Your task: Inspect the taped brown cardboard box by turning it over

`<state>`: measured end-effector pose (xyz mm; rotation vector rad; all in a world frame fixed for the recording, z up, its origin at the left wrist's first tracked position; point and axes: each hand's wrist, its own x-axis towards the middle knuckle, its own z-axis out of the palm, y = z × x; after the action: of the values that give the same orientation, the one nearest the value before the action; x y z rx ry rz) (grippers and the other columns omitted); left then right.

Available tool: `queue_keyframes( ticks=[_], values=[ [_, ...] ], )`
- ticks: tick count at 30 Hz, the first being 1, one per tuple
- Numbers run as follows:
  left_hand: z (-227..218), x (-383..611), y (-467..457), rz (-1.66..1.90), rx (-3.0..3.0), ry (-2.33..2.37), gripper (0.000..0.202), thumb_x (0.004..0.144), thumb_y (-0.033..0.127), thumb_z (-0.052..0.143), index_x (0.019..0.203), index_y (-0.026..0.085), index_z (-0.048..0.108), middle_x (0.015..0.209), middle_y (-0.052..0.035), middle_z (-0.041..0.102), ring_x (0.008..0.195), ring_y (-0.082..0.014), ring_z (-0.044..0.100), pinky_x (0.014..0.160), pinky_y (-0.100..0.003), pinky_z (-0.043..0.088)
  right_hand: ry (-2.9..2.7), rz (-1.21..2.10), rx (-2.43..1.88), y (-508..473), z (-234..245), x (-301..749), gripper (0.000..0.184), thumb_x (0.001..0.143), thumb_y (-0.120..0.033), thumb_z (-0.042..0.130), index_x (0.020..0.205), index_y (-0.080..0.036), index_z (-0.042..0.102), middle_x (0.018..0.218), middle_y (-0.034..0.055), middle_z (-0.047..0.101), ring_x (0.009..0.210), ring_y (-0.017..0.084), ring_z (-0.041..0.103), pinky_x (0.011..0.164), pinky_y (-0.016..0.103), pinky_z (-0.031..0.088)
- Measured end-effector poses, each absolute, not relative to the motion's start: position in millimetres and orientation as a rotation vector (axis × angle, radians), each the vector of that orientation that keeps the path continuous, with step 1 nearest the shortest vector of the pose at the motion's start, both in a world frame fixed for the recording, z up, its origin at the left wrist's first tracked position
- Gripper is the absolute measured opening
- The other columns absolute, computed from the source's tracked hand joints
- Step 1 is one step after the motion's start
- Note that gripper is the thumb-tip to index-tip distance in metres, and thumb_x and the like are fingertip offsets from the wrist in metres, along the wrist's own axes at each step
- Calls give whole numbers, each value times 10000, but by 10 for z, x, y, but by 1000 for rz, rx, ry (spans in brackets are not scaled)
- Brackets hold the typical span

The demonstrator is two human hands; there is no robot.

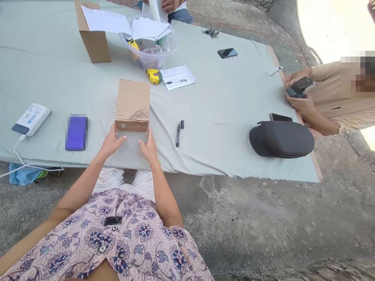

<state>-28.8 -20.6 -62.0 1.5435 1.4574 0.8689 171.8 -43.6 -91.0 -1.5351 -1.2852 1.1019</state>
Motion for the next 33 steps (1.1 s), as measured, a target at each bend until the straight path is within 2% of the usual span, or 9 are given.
queue_keyframes(
  ticks=[5, 11, 15, 21, 25, 30, 33],
  values=[
    [-507, -283, -302, 916, 1618, 1488, 706, 843, 310, 618, 1496, 159, 396, 1494, -186, 550, 1408, -307, 524, 1164, -503, 420, -1243, 1088, -1494, -543, -888, 1742, 926, 820, -566, 645, 1590, -225, 260, 1619, 193, 409, 1444, 327, 477, 1042, 508, 524],
    [-194, -278, -461, 1062, 1686, 1647, 587, 861, 336, 611, 1413, 166, 512, 1269, -145, 692, 1220, -276, 647, 1056, -458, 505, -1235, 881, -1470, -703, -505, 1825, 719, 875, -480, 616, 1517, -260, 377, 1460, 154, 596, 1357, 261, 556, 1016, 458, 520],
    [63, -238, -566, 1274, 1832, 1631, 539, 893, 352, 607, 1391, 160, 528, 1226, -135, 691, 1157, -250, 656, 1039, -431, 511, -1260, 702, -1400, -767, -175, 1837, 614, 894, -462, 605, 1452, -256, 456, 1355, 140, 648, 1280, 241, 600, 992, 421, 529],
    [321, -174, -657, 1473, 1977, 1535, 475, 937, 374, 599, 1366, 178, 546, 1233, -124, 672, 1152, -236, 633, 1015, -398, 517, -1240, 595, -1321, -813, 101, 1820, 520, 908, -454, 611, 1380, -257, 514, 1306, 122, 638, 1210, 219, 628, 998, 408, 535],
    [314, -125, -623, 1475, 1961, 1589, 479, 947, 426, 584, 1358, 184, 549, 1216, -133, 644, 1151, -240, 608, 982, -390, 526, -1277, 511, -1318, -767, 170, 1793, 452, 910, -437, 613, 1319, -255, 551, 1256, 109, 633, 1179, 216, 618, 950, 388, 545],
    [216, -10, -514, 1443, 1963, 1665, 503, 931, 513, 578, 1306, 179, 552, 1213, -160, 559, 1186, -270, 555, 967, -417, 515, -1340, 307, -1382, -656, 209, 1700, 316, 926, -472, 586, 1137, -237, 608, 1145, 89, 598, 1113, 213, 587, 863, 369, 538],
    [181, 55, -451, 1485, 1959, 1727, 527, 892, 567, 618, 1248, 188, 533, 1196, -155, 537, 1179, -285, 541, 1006, -461, 489, -1316, 212, -1432, -593, 206, 1615, 361, 882, -552, 632, 1039, -232, 574, 1066, 71, 565, 1077, 219, 559, 819, 361, 525]
  ],
)
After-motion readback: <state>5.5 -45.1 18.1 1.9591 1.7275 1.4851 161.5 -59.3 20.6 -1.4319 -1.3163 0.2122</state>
